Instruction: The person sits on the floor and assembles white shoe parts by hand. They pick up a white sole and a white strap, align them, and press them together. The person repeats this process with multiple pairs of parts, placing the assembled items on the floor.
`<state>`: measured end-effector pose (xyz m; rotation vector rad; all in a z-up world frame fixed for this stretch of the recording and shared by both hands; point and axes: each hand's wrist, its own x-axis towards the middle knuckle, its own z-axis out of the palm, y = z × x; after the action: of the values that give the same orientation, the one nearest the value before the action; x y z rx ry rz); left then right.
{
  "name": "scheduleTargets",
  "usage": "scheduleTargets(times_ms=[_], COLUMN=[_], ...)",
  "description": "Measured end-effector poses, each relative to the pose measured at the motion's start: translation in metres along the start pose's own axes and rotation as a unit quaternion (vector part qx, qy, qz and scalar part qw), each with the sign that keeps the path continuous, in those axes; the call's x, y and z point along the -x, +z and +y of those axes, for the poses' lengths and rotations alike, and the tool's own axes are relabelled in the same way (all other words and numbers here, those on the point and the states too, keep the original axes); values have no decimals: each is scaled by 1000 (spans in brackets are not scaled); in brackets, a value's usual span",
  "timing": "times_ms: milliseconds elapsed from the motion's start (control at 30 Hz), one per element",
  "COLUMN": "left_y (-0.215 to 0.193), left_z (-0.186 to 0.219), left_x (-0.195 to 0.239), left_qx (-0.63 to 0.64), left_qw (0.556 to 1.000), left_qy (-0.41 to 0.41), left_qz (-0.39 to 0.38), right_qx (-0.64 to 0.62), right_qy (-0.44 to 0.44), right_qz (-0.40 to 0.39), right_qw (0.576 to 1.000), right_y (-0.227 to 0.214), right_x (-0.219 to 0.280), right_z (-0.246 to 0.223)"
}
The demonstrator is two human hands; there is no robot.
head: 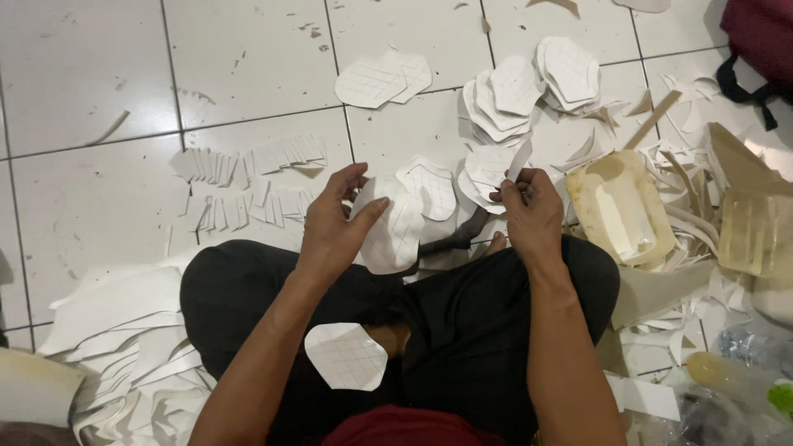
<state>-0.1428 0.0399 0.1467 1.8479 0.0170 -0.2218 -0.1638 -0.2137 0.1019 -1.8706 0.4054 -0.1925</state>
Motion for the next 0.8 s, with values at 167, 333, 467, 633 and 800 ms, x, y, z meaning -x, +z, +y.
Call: scheduleTargets(times_ms=[167, 333, 467, 633, 800], left_y=[-9, -22, -15, -21, -31], left_z=[-24, -50, -36, 1, 10], left_x=[-9, -41, -52, -41, -39], left_qx=[33, 161, 252, 293, 323], left_qw=[998, 974, 954, 941, 930], left_qy=[3, 36, 71, 107, 128], left_qz=[57, 153, 144, 131, 122], right_qx=[6, 9, 7, 31, 30], right_qy=[-8, 7, 8, 22, 33], right_qz=[-4, -6, -4, -8, -14], right_qw=[1000, 1000, 1000, 999, 999], right_y=[0, -2, 1, 2, 5], right_x=[5, 5, 3, 2, 1], right_z=[-3, -1, -3, -12, -13])
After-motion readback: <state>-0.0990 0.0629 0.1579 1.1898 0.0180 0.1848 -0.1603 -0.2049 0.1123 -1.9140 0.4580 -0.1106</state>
